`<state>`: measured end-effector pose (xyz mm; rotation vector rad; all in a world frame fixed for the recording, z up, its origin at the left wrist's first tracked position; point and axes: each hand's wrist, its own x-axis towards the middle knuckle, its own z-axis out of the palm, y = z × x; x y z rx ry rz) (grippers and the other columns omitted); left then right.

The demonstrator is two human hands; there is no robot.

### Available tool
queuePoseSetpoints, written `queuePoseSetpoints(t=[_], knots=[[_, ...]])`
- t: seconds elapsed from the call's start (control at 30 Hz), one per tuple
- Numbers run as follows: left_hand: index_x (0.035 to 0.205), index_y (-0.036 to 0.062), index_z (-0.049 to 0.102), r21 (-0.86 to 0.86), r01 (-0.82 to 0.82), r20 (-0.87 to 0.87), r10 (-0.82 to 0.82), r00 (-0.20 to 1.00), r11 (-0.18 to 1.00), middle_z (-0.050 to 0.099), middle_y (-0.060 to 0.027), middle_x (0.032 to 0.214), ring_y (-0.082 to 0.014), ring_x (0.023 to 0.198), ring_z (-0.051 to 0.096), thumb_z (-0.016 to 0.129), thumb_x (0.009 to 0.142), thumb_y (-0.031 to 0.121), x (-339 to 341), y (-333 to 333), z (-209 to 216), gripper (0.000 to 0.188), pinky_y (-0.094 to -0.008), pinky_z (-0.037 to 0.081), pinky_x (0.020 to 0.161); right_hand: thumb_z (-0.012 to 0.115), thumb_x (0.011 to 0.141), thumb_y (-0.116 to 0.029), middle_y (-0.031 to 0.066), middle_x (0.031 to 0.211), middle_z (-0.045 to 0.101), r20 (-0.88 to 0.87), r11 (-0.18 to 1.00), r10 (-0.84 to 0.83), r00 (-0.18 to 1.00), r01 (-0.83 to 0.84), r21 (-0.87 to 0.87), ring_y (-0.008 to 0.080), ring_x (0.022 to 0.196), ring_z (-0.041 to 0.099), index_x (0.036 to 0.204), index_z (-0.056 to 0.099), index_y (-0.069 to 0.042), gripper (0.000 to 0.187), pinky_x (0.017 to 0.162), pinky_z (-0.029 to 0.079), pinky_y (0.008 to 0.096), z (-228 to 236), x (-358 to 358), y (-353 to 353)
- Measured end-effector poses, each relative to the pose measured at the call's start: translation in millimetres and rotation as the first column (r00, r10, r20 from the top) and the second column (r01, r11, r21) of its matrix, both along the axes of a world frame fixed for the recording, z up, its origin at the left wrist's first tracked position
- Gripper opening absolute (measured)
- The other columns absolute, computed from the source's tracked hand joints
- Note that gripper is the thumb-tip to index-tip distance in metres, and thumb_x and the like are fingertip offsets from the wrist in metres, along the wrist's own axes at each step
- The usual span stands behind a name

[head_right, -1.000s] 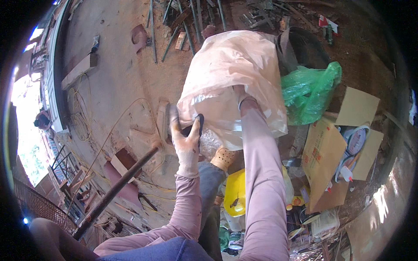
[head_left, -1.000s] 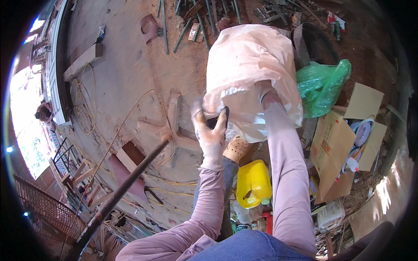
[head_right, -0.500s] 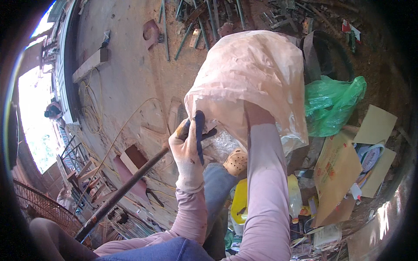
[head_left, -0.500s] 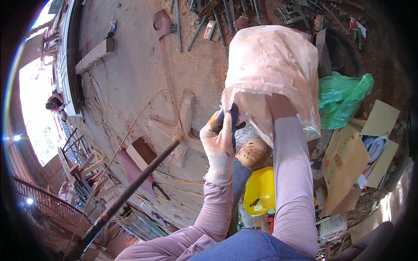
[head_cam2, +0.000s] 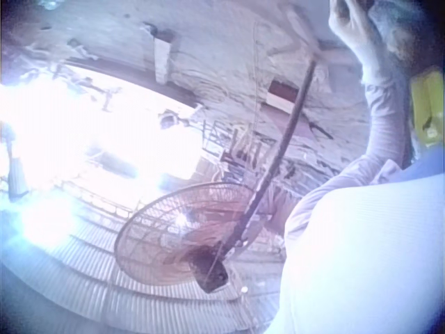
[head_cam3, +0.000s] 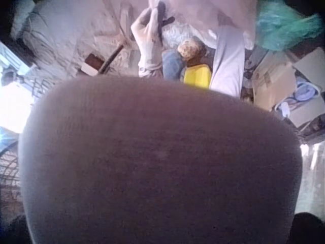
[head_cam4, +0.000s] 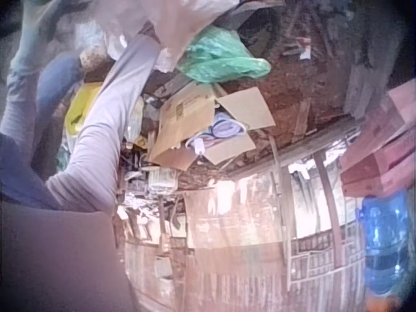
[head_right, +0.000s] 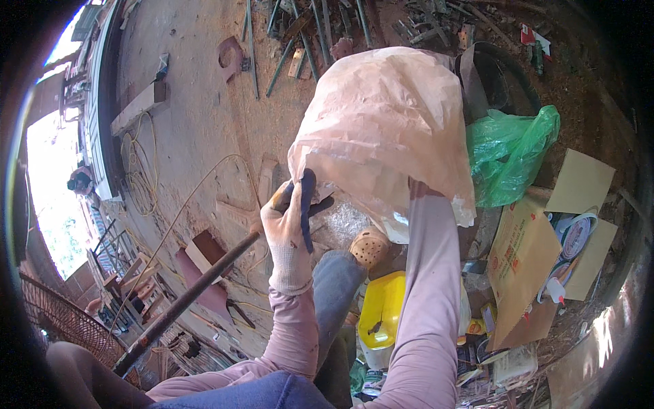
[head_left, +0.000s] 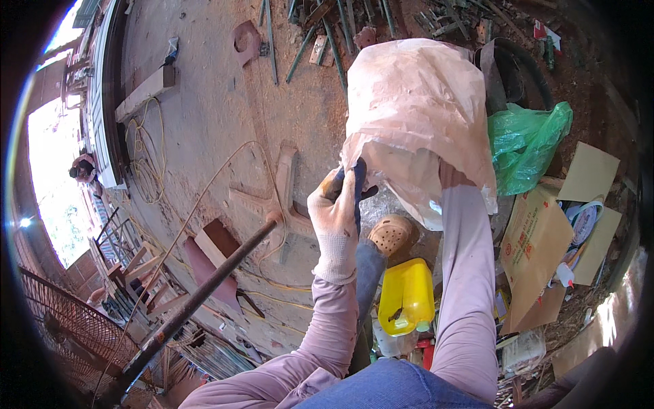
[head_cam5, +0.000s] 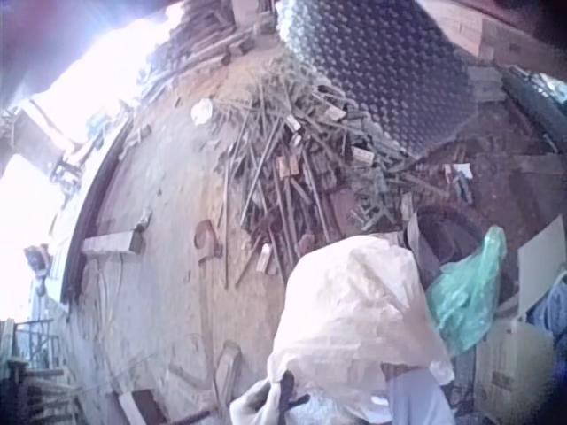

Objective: The person mixes a dark paste in a small container, adds powder from a plastic bag, and pours liquid from a bottle to adjust consistency. They then apply the mixture to a wooden door panel using a cloth.

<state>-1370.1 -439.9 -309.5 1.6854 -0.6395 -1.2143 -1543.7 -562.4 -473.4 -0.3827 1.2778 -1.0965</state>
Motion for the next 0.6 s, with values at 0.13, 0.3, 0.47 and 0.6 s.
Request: queuePoseSetpoints(t=[0.13,0.3,0.47,0.6], knots=[[0.104,-0.0076,0.066,-0.023,-0.025,-0.034,0.024,0.999,0.999,0.065,-0.002,0.089,-0.0057,0.079,0.056,0.058,0.096,0.01,-9.2,-3.8,10.6,0.021,-0.0199,0.047,0.072,0.07,0.083,-0.032,0.0024,0.094,0.07,0.0,1.0,0.005,1.0,-0.005,-0.006,0.0142,0.073,0.065,0.111,0.064,-0.015,0.033,0.062,0.053,0.028,-4.3,-1.7,-0.2],[0.102,-0.0073,0.066,-0.024,-0.042,-0.071,0.04,0.997,0.999,0.065,-0.0016,0.088,-0.0053,0.079,0.056,0.059,0.095,0.009,-18.9,-7.0,20.5,0.019,-0.0194,0.047,0.073,0.07,0.083,-0.032,0.0026,0.094,0.07,0.002,1.0,0.001,1.0,-0.001,-0.02,0.0144,0.073,0.065,0.112,0.064,-0.015,0.033,0.062,0.053,0.0283,-5.9,-7.7,-3.0],[0.104,-0.0083,0.066,0.0,-0.042,-0.037,0.042,0.998,0.999,0.065,-0.0019,0.087,-0.0065,0.08,0.056,0.06,0.094,0.008,-26.9,-7.7,23.2,0.02,-0.0202,0.047,0.075,0.07,0.083,-0.031,0.0027,0.095,0.07,0.019,1.0,0.009,1.0,-0.009,-0.02,0.0146,0.073,0.065,0.112,0.064,-0.015,0.034,0.062,0.053,0.0285,-6.2,-3.3,7.7],[0.107,-0.0086,0.065,0.027,0.006,-0.021,-0.006,1.0,1.0,0.066,-0.0027,0.089,-0.0065,0.081,0.056,0.06,0.094,0.009,-30.1,-8.2,22.0,0.022,-0.0204,0.047,0.075,0.07,0.083,-0.031,0.0028,0.095,0.07,0.009,1.0,-0.004,1.0,0.004,-0.004,0.0147,0.073,0.065,0.112,0.064,-0.015,0.034,0.062,0.053,0.0287,-3.8,-4.8,19.0]])
